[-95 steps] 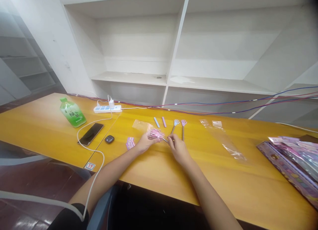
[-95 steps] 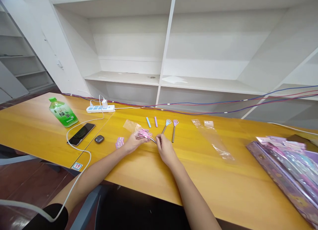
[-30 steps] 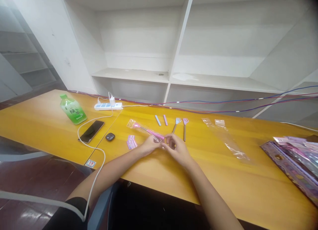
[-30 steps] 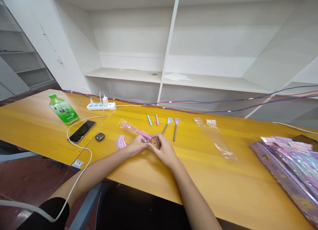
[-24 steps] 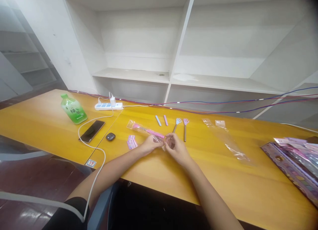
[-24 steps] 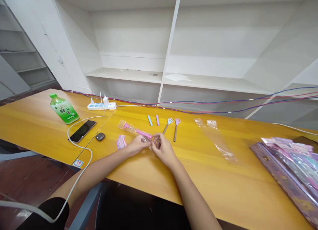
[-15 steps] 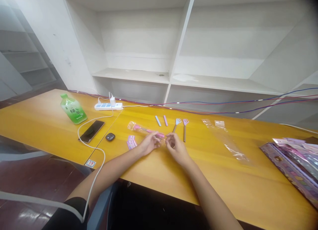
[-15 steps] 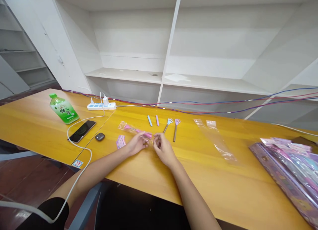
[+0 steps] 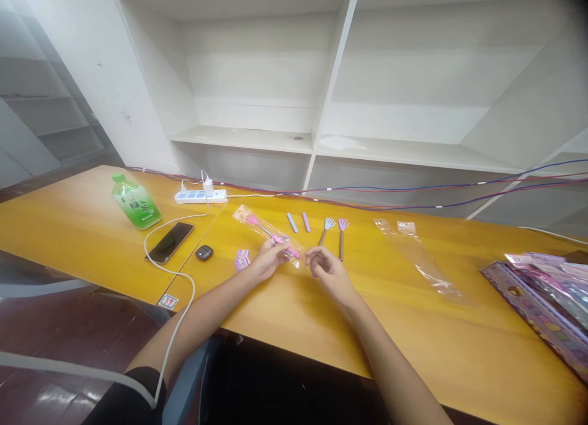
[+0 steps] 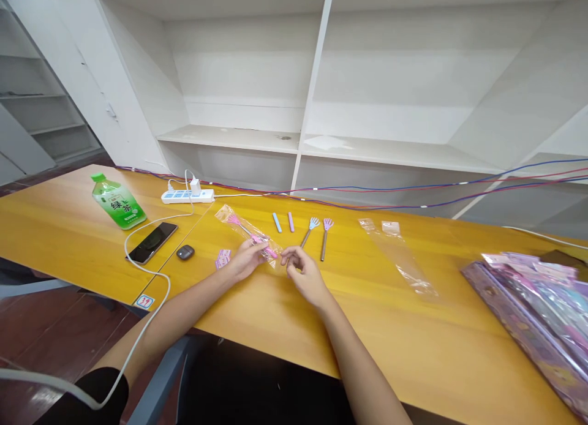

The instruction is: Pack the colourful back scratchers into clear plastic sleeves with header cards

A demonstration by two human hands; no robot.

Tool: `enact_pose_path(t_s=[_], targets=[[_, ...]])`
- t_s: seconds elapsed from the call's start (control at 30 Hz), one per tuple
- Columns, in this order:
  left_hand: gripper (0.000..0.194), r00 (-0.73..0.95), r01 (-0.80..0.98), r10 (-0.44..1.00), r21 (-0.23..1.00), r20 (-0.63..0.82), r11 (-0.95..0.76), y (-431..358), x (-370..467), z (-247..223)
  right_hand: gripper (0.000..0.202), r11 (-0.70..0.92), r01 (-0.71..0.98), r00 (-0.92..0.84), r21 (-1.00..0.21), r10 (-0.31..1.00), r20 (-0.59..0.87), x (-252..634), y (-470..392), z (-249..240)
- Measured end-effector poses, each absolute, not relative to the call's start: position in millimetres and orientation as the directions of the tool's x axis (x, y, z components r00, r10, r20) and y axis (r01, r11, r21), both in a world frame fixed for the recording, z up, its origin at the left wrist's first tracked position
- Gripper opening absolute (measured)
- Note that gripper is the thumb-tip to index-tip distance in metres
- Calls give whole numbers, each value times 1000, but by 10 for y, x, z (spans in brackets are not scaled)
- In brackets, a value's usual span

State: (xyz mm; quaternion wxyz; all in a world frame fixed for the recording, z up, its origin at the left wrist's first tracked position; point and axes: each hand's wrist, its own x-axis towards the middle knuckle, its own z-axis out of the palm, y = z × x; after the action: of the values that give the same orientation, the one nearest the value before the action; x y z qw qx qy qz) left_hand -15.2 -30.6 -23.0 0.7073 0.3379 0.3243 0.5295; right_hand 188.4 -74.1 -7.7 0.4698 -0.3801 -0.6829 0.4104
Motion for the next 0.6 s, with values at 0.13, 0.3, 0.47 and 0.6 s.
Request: enact_pose_path(t_s=[0.13, 0.3, 0.47, 0.6], targets=[[52, 250, -489, 964, 848, -89, 205, -328, -154, -218, 20, 471, 306, -253, -827, 878, 407, 1871, -754, -53], [57, 332, -406, 941, 891, -63, 203, -395, -115, -204, 26, 545, 397, -267, -739, 838, 476, 1867, -749, -54], [51, 456, -366, 890, 909, -11, 199, -434, -84, -208, 23, 545, 472, -250, -693, 837, 487, 1883, -706, -139], [50, 500, -351, 866, 907, -29, 233, -436, -98, -221, 24, 526, 479, -210, -703, 846, 490, 1887, -693, -150]])
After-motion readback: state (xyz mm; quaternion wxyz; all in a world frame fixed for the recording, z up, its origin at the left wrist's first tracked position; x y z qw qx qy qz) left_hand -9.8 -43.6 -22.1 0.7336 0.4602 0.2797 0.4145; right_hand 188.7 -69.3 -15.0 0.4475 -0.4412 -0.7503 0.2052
